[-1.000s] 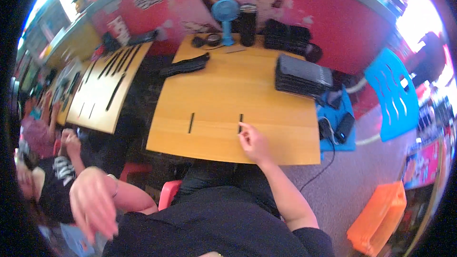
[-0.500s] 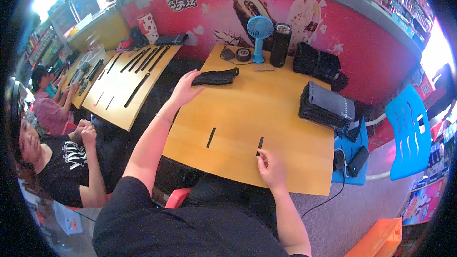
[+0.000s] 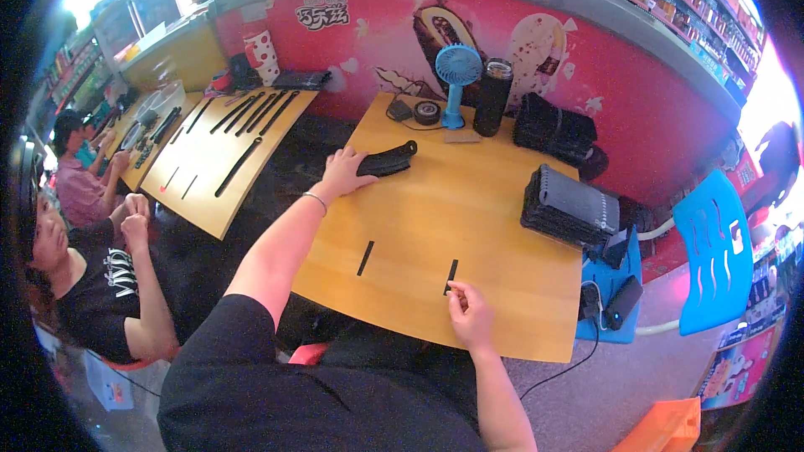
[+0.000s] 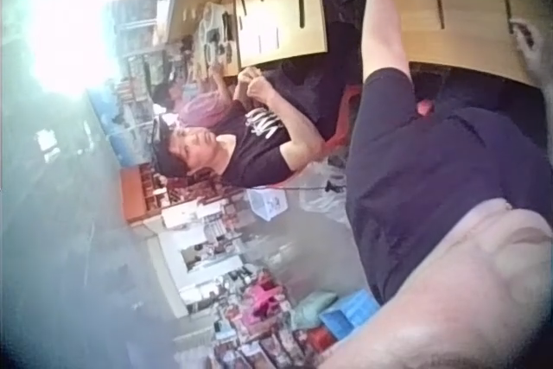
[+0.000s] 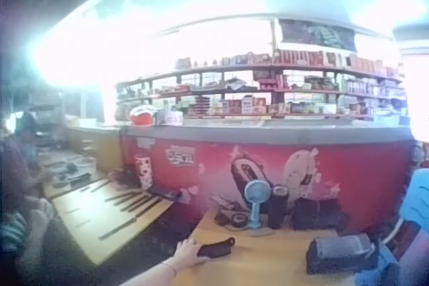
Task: Aligning and stacking black fabric garment straps with hole markings on a wooden workshop table.
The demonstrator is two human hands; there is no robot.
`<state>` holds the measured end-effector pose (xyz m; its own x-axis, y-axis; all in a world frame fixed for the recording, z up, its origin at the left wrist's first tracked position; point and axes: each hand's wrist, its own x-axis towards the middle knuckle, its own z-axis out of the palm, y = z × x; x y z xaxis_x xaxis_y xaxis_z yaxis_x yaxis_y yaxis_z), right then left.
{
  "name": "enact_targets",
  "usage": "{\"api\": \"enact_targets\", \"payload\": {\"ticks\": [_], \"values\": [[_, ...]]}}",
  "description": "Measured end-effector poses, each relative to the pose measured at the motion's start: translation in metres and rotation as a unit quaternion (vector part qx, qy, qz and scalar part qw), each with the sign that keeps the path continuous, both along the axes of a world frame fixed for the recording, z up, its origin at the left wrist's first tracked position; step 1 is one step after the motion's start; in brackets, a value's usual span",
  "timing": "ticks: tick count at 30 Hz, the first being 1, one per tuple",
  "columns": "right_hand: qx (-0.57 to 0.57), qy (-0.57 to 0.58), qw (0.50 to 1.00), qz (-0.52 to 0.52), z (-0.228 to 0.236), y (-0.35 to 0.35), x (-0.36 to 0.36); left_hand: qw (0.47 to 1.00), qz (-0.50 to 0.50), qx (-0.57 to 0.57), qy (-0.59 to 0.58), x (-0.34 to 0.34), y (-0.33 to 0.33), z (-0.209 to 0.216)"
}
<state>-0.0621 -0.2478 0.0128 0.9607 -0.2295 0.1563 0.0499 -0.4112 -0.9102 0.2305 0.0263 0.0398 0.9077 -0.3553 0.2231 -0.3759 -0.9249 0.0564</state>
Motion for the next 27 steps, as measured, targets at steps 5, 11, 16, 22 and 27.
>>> {"api": "enact_targets", "payload": {"ticks": [5, 11, 16, 22, 27], "values": [[-0.007, 0.017, 1.000, 0.005, 0.007, 0.001, -0.003, 0.993, 0.020, -0.094, -0.061, -0.069, -0.004, -0.006], [-0.024, 0.021, 0.999, 0.018, 0.016, 0.004, -0.009, 0.955, 0.015, -0.285, -0.074, -0.123, 0.016, -0.008], [-0.079, -0.004, 0.997, 0.022, 0.012, -0.001, -0.010, 0.488, 0.000, -0.839, 0.240, -0.199, 0.004, 0.021], [0.025, -0.026, 0.996, 0.085, 0.023, 0.031, -0.039, 0.375, -0.018, -0.823, 0.427, -0.276, -0.041, 0.000], [0.035, 0.024, 0.982, 0.186, 0.024, 0.058, -0.064, 0.392, -0.064, -0.797, 0.455, -0.292, -0.055, -0.018]]}}
